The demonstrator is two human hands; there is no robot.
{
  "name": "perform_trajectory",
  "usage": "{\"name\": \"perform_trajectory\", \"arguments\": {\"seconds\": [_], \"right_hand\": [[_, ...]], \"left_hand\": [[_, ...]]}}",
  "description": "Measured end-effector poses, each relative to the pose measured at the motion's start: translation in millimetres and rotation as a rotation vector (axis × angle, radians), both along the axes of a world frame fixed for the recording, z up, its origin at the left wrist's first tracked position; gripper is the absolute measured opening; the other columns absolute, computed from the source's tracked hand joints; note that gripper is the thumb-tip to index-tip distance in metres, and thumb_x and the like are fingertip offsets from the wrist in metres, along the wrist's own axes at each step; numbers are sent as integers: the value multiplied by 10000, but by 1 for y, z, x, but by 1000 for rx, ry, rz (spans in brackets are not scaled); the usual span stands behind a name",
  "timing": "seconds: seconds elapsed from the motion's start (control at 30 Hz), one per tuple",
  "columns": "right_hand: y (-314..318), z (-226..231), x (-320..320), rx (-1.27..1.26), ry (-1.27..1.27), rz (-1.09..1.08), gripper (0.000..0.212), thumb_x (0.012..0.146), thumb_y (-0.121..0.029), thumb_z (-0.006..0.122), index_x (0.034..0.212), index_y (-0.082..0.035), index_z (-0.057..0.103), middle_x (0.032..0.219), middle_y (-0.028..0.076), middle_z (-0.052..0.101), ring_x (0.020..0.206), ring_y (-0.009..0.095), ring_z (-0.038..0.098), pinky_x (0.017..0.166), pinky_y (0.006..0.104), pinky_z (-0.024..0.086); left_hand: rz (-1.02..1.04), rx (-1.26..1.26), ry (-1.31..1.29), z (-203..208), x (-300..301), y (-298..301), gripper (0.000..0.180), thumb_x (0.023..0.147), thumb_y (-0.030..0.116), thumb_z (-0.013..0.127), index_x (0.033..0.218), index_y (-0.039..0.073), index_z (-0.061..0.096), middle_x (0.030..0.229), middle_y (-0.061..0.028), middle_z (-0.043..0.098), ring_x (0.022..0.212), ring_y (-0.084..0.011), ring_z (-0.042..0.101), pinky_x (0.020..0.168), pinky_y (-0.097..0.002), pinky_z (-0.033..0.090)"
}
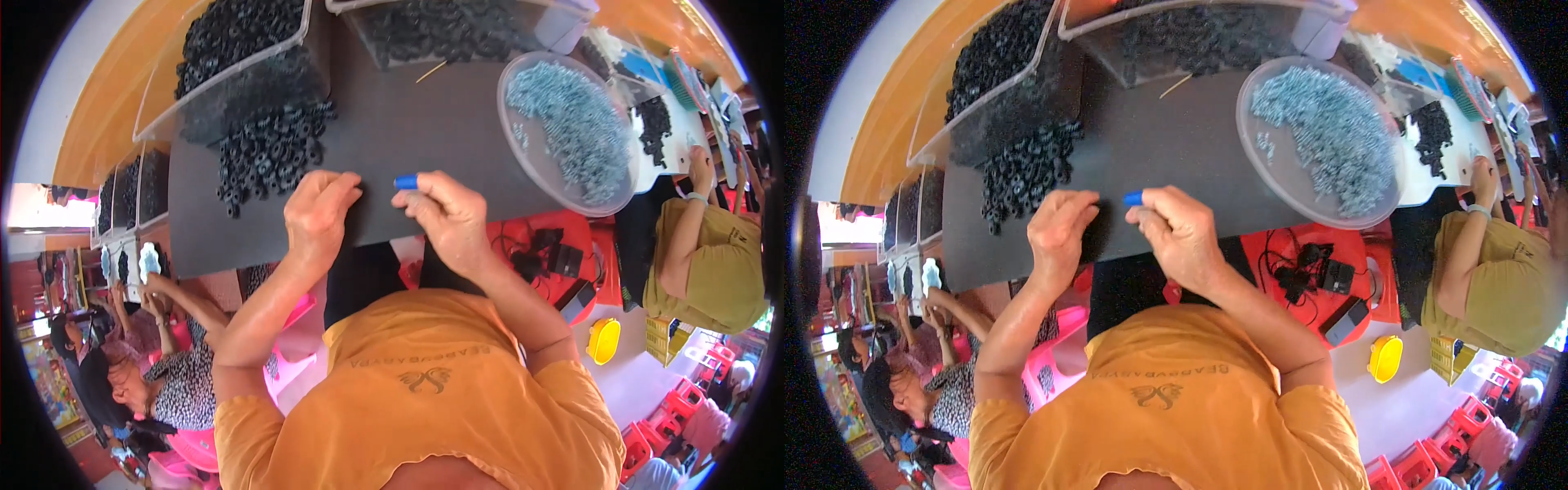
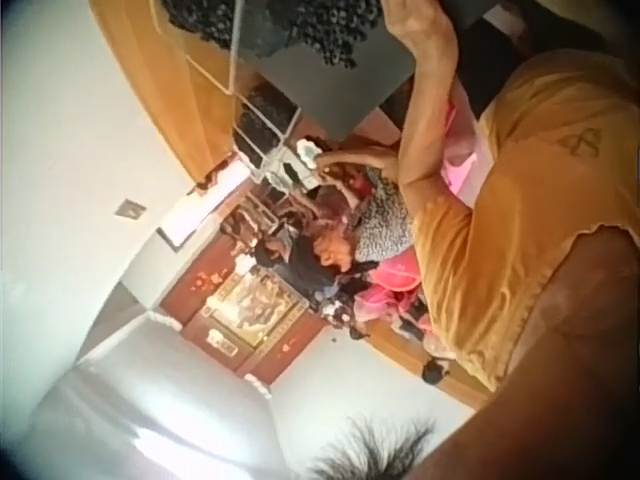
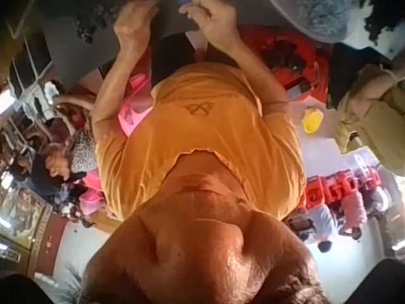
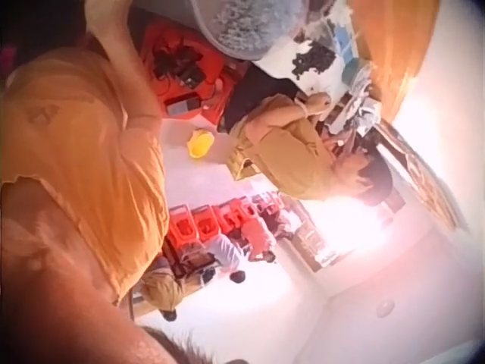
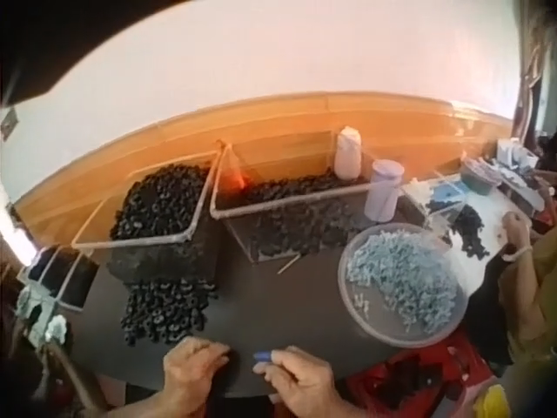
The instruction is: The person assembles components by picking up pins from a dish, inserting them into black plastic parts by hand, and setting the assembled parts on the table.
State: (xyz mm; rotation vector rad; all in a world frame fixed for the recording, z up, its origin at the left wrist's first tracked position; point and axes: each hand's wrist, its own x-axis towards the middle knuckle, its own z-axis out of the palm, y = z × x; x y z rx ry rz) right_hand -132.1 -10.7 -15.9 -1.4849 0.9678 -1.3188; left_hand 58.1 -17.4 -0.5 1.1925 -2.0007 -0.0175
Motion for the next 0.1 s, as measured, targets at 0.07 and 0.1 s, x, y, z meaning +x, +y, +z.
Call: {"name": "perform_trajectory", "arguments": {"seconds": [0.07,0.1], "right_hand": [[2,-2,4,-15,-74,1,135,823,60,576,938,9,627,779,84,621,649,143,593,598,257,479],[1,-2,3,-31,-24,-6,139,824,55,584,944,5,633,793,80,627,651,140,594,601,258,485]], "left_hand": [[-9,-43,-155,1,-1,7,261,654,-35,700,896,50,650,780,-94,601,701,-255,591,587,-338,491],[-29,-28,-162,0,-3,10,239,682,-19,687,899,77,658,797,-93,603,699,-268,593,600,-342,499]]}}
